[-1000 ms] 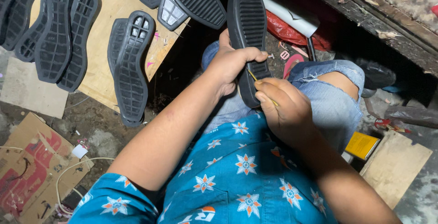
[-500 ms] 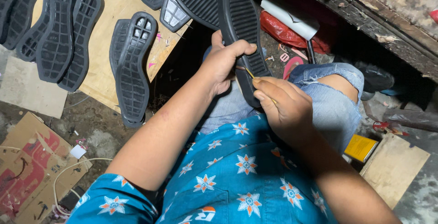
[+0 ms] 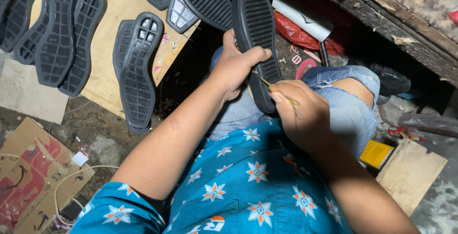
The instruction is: The person trims the edges of a black rubber shoe sole using a small pointed tool and red-handled scissors. They hold the sole in one hand and carefully scrape and cut along the perimeter, then place the trimmed sole on a wooden table with other soles.
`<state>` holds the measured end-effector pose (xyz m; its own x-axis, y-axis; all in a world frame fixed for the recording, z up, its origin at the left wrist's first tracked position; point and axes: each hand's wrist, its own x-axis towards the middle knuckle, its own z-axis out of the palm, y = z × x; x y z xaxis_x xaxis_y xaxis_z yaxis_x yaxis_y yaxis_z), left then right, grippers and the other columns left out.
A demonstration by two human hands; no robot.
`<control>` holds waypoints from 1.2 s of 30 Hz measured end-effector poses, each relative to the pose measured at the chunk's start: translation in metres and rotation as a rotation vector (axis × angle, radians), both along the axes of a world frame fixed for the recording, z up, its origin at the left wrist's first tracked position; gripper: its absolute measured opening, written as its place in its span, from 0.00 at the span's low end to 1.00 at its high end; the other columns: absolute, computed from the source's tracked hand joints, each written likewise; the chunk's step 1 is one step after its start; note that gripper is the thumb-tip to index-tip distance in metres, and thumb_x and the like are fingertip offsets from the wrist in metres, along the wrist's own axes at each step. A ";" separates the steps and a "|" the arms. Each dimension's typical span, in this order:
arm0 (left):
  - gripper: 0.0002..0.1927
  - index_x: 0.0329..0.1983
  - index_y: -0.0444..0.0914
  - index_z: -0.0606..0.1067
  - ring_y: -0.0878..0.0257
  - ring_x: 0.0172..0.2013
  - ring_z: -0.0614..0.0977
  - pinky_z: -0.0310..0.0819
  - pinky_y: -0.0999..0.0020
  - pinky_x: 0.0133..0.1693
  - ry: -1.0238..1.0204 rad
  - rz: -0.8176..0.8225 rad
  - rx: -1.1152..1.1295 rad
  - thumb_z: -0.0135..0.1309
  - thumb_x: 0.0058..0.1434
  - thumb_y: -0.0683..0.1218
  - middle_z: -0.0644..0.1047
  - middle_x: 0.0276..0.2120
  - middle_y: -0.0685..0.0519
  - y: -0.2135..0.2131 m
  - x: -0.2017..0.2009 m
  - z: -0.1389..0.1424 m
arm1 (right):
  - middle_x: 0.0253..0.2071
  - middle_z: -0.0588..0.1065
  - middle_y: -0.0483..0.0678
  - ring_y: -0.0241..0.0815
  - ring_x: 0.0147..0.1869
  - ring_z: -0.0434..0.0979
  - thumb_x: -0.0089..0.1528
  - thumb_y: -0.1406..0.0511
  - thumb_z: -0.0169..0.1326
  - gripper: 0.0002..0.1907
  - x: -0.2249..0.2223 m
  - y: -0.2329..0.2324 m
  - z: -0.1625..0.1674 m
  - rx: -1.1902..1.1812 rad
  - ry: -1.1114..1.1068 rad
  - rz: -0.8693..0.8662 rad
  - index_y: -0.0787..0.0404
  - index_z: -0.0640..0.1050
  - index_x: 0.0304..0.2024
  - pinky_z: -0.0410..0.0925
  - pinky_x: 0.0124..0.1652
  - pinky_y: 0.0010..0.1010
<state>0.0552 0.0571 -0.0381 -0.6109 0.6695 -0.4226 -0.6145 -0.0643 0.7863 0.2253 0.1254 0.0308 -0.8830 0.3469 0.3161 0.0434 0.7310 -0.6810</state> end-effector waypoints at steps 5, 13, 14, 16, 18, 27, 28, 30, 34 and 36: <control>0.42 0.69 0.32 0.50 0.62 0.48 0.78 0.77 0.67 0.51 0.388 0.005 0.078 0.61 0.59 0.40 0.73 0.50 0.46 -0.011 0.012 -0.011 | 0.46 0.77 0.57 0.47 0.48 0.80 0.70 0.74 0.46 0.06 0.008 -0.004 -0.005 -0.232 0.207 -0.034 0.68 0.74 0.47 0.74 0.51 0.31; 0.45 0.67 0.31 0.56 0.55 0.53 0.78 0.74 0.61 0.56 0.815 0.028 -0.060 0.70 0.55 0.46 0.73 0.53 0.44 -0.016 0.029 -0.011 | 0.47 0.78 0.57 0.53 0.50 0.80 0.68 0.74 0.54 0.05 -0.009 0.006 -0.004 0.007 0.102 -0.032 0.67 0.76 0.47 0.73 0.53 0.37; 0.46 0.67 0.30 0.55 0.53 0.55 0.78 0.73 0.60 0.57 0.869 0.039 -0.079 0.71 0.54 0.47 0.73 0.54 0.43 -0.016 0.029 -0.011 | 0.47 0.78 0.56 0.53 0.49 0.80 0.68 0.73 0.54 0.05 -0.012 0.005 -0.002 0.035 0.093 -0.029 0.67 0.76 0.47 0.73 0.52 0.37; 0.47 0.67 0.30 0.56 0.52 0.54 0.78 0.73 0.60 0.57 0.843 0.009 -0.118 0.71 0.53 0.49 0.74 0.53 0.42 -0.016 0.029 -0.010 | 0.47 0.79 0.55 0.53 0.49 0.80 0.68 0.73 0.55 0.05 -0.015 0.006 0.001 0.068 0.091 -0.018 0.66 0.77 0.46 0.73 0.51 0.37; 0.46 0.67 0.31 0.56 0.52 0.54 0.78 0.73 0.59 0.57 0.842 -0.006 -0.136 0.70 0.53 0.50 0.74 0.53 0.42 -0.016 0.029 -0.009 | 0.46 0.79 0.55 0.53 0.49 0.80 0.68 0.72 0.56 0.04 -0.018 0.006 0.003 0.079 0.103 -0.005 0.66 0.78 0.46 0.73 0.51 0.37; 0.46 0.70 0.32 0.54 0.56 0.58 0.76 0.71 0.60 0.61 0.681 -0.058 0.031 0.69 0.56 0.46 0.72 0.56 0.45 -0.021 0.029 -0.002 | 0.42 0.77 0.54 0.50 0.46 0.78 0.69 0.73 0.52 0.04 -0.009 0.008 0.003 0.081 0.100 -0.039 0.63 0.77 0.46 0.72 0.50 0.35; 0.46 0.72 0.33 0.53 0.57 0.59 0.75 0.70 0.61 0.63 0.533 -0.070 0.147 0.66 0.57 0.44 0.72 0.58 0.46 -0.023 0.029 0.001 | 0.45 0.76 0.54 0.48 0.46 0.77 0.72 0.72 0.49 0.04 -0.006 0.010 0.003 0.022 0.163 -0.050 0.62 0.75 0.47 0.72 0.50 0.34; 0.46 0.76 0.33 0.52 0.59 0.63 0.73 0.67 0.61 0.67 0.380 -0.105 0.295 0.64 0.59 0.41 0.70 0.62 0.48 -0.031 0.025 0.009 | 0.48 0.76 0.52 0.43 0.44 0.75 0.75 0.70 0.45 0.06 0.000 0.015 0.002 -0.161 0.232 -0.099 0.61 0.72 0.52 0.71 0.48 0.32; 0.47 0.78 0.34 0.54 0.60 0.69 0.67 0.59 0.61 0.72 0.353 -0.231 0.410 0.64 0.58 0.37 0.66 0.67 0.49 -0.053 0.015 0.031 | 0.43 0.73 0.45 0.31 0.32 0.69 0.70 0.68 0.50 0.19 0.000 0.023 -0.009 -0.761 0.003 -0.280 0.64 0.69 0.64 0.68 0.33 0.24; 0.47 0.77 0.34 0.55 0.60 0.71 0.65 0.58 0.61 0.73 0.447 -0.298 0.416 0.64 0.56 0.36 0.64 0.68 0.49 -0.061 0.012 0.040 | 0.33 0.70 0.48 0.30 0.30 0.67 0.66 0.70 0.55 0.27 0.001 0.020 -0.016 -0.910 -0.217 -0.266 0.62 0.68 0.68 0.65 0.30 0.23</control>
<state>0.0674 -0.0036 0.0015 -0.4310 0.8886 0.1571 -0.2746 -0.2950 0.9152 0.2261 0.1457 0.0153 -0.7479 0.5748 -0.3320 0.3222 -0.1230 -0.9386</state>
